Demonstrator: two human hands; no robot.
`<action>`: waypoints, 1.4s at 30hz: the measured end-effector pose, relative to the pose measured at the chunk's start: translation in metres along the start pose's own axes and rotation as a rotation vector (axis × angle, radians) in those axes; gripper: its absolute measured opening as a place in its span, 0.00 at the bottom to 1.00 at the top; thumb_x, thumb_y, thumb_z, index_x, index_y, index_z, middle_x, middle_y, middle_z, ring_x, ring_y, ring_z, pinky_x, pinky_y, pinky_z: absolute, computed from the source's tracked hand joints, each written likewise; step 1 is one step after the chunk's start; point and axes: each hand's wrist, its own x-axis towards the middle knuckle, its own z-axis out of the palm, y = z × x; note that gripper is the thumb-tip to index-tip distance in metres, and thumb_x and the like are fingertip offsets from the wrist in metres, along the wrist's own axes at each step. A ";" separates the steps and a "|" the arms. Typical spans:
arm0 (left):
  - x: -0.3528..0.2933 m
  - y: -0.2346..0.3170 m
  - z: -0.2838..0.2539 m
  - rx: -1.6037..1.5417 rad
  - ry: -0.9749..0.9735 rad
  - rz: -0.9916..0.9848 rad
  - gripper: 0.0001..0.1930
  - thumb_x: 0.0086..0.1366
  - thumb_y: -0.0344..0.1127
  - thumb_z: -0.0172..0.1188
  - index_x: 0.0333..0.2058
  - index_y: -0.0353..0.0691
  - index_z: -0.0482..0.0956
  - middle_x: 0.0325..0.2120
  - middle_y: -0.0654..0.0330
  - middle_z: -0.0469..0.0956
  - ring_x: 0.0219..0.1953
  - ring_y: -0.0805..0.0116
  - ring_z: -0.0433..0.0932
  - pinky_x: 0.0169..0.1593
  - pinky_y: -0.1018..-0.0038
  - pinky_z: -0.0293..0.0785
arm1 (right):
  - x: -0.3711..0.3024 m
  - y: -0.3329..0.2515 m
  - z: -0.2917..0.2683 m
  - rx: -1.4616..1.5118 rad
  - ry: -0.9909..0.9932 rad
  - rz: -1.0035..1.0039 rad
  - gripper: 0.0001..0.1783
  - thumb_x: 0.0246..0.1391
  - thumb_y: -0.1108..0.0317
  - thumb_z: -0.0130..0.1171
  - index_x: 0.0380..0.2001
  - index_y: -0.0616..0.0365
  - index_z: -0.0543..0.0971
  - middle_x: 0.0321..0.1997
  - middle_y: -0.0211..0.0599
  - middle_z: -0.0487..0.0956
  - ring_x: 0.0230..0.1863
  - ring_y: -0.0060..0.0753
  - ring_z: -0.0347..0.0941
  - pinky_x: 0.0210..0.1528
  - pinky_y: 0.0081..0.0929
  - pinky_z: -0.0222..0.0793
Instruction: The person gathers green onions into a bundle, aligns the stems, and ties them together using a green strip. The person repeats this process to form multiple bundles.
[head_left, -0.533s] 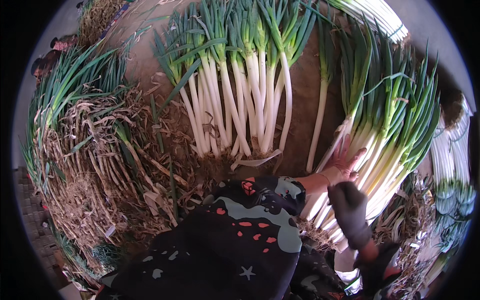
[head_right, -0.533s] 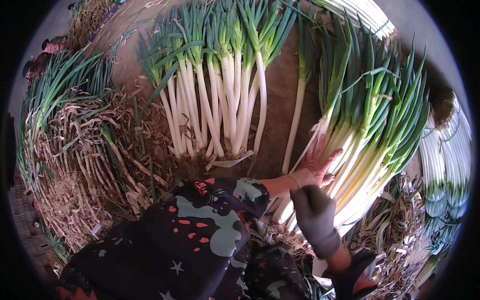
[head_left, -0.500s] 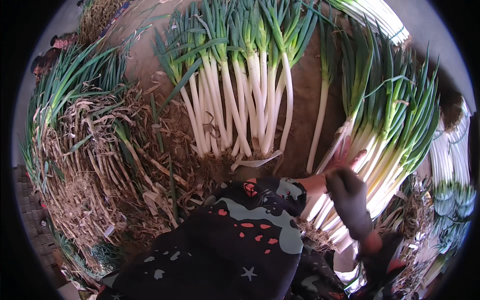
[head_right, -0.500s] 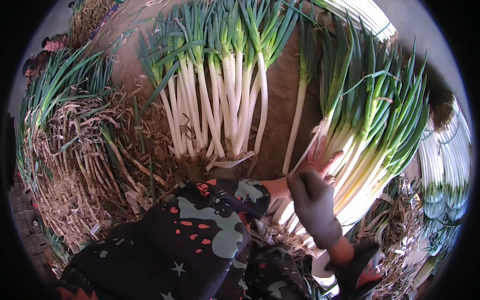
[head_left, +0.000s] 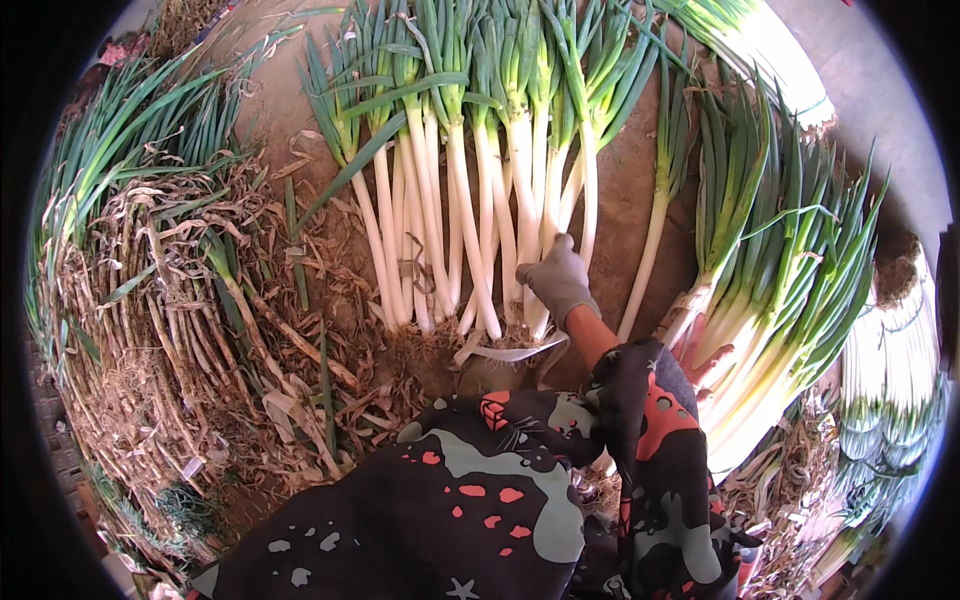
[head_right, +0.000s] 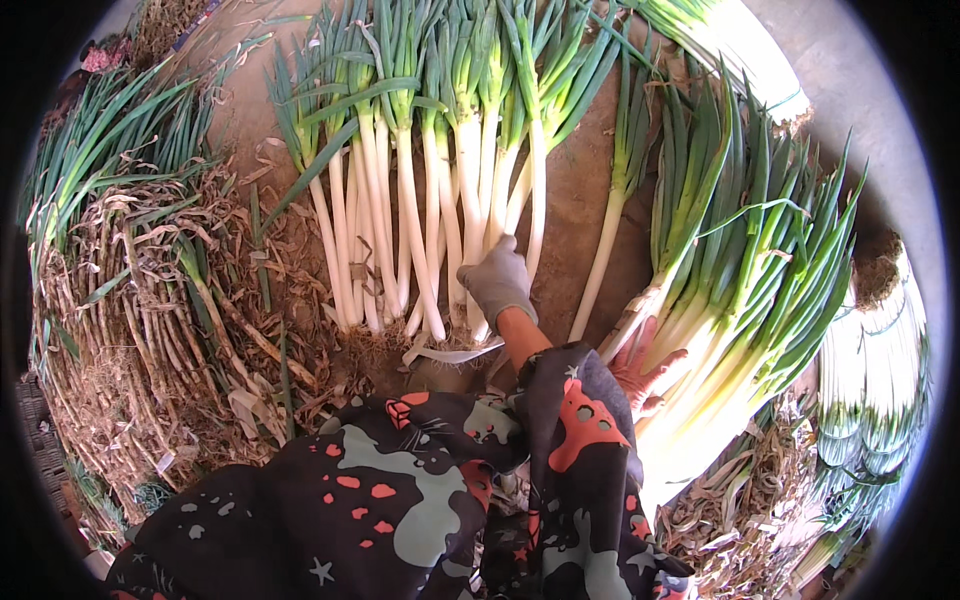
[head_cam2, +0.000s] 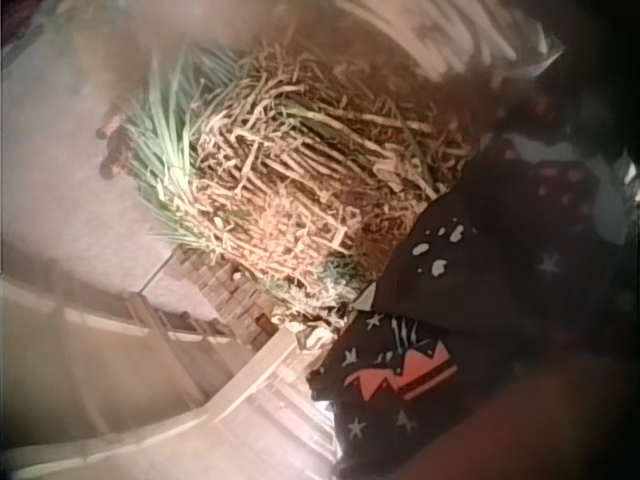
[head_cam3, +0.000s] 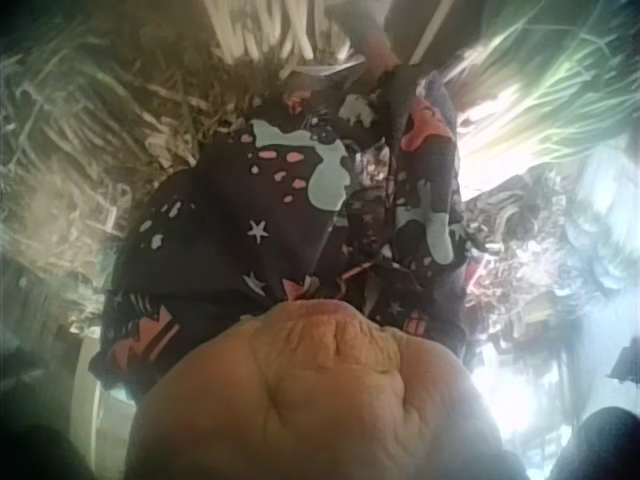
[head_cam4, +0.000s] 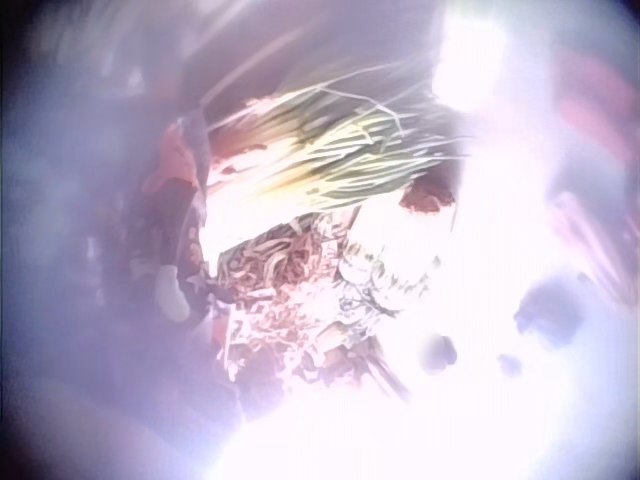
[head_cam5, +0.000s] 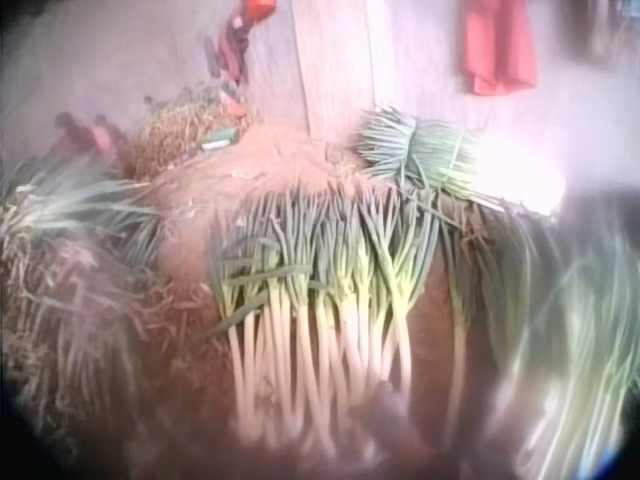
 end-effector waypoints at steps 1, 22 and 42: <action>-0.001 -0.003 -0.003 -0.003 0.002 -0.003 0.48 0.59 0.46 0.62 0.72 0.62 0.41 0.72 0.41 0.31 0.72 0.33 0.34 0.70 0.46 0.44 | -0.006 -0.004 -0.007 0.092 -0.040 0.021 0.43 0.37 0.55 0.71 0.52 0.70 0.64 0.44 0.61 0.79 0.45 0.55 0.79 0.51 0.42 0.74; 0.037 0.017 0.049 -0.266 0.023 0.068 0.43 0.65 0.49 0.54 0.73 0.56 0.39 0.73 0.46 0.33 0.73 0.38 0.36 0.72 0.50 0.46 | -0.256 0.090 -0.279 1.492 -0.769 -0.303 0.46 0.41 0.83 0.61 0.64 0.72 0.52 0.32 0.41 0.73 0.18 0.25 0.67 0.15 0.22 0.61; 0.040 0.031 0.026 0.269 0.149 0.156 0.45 0.51 0.51 0.71 0.67 0.68 0.58 0.70 0.37 0.39 0.70 0.33 0.44 0.68 0.49 0.52 | -0.259 0.224 -0.110 0.812 0.235 0.126 0.35 0.47 0.65 0.71 0.54 0.66 0.65 0.42 0.45 0.78 0.41 0.34 0.76 0.43 0.30 0.74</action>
